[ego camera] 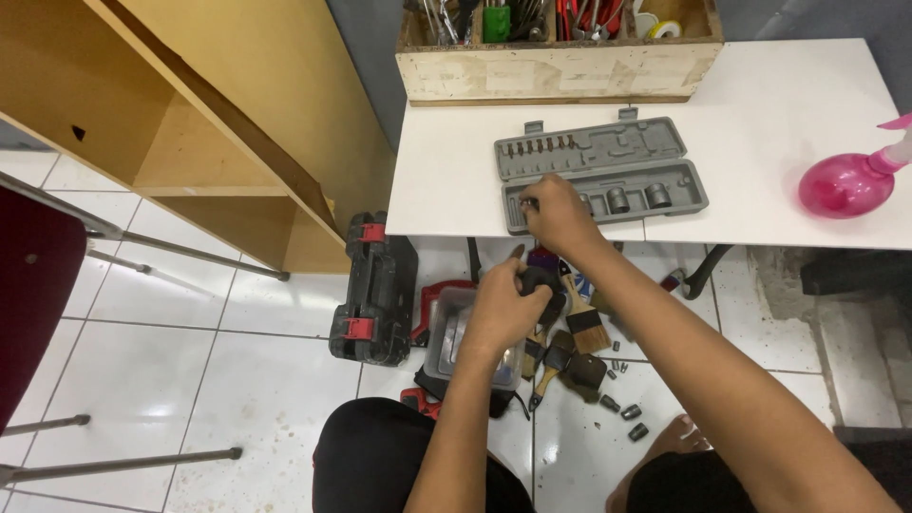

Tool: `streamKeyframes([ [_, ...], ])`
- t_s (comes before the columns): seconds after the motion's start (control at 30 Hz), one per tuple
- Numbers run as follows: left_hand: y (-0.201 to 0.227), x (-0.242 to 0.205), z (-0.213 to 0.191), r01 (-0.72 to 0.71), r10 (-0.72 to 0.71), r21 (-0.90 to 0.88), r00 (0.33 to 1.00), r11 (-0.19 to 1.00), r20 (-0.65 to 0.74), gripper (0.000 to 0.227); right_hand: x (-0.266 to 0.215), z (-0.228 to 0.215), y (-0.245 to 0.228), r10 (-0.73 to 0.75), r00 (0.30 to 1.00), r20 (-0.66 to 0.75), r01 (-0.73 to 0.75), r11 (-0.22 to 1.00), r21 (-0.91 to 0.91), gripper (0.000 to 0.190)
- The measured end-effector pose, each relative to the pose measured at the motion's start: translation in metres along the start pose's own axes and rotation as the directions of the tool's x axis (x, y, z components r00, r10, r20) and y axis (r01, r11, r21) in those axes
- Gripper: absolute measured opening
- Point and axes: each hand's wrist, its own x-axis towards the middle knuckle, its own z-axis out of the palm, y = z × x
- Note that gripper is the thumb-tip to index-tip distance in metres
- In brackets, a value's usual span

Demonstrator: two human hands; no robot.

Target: The person sits on the floor and wipes several small metal socket wrenches with a black cloth. They pick up each socket from the floor, wipe it thoroughly, and place it into a gray plastic organizer case on a white table.

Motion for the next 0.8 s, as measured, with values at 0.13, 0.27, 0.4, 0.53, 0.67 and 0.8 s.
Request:
streamKeyframes([
  [0.13,-0.003,0.002,0.002,0.007,-0.007,0.001,1.000,1.000,0.009,0.043,0.004,0.019,0.007,-0.014,0.999,-0.042,0.014,1.000,0.004,0.019],
  [0.27,-0.004,0.002,0.002,0.001,-0.001,0.009,1.000,1.000,0.003,0.039,-0.003,0.017,-0.009,0.026,0.996,-0.079,-0.032,0.996,-0.079,0.015],
  [0.4,0.001,-0.001,0.001,0.004,-0.004,0.019,1.000,1.000,0.004,0.044,-0.002,0.012,-0.020,0.082,0.995,-0.063,-0.088,0.993,-0.085,0.013],
  [0.53,0.003,-0.003,-0.001,0.005,-0.005,0.008,1.000,1.000,0.004,0.039,0.005,0.020,-0.009,0.073,0.994,-0.081,-0.080,0.994,-0.078,0.009],
  [0.67,0.004,-0.003,0.000,0.001,-0.001,-0.003,1.000,1.000,0.008,0.040,-0.003,0.007,-0.022,0.128,0.988,-0.081,-0.130,0.991,-0.020,0.011],
  [0.8,0.001,-0.001,0.000,0.002,-0.002,0.016,1.000,1.000,0.011,0.039,0.003,0.019,-0.010,0.117,0.989,-0.089,-0.122,0.991,-0.054,0.007],
])
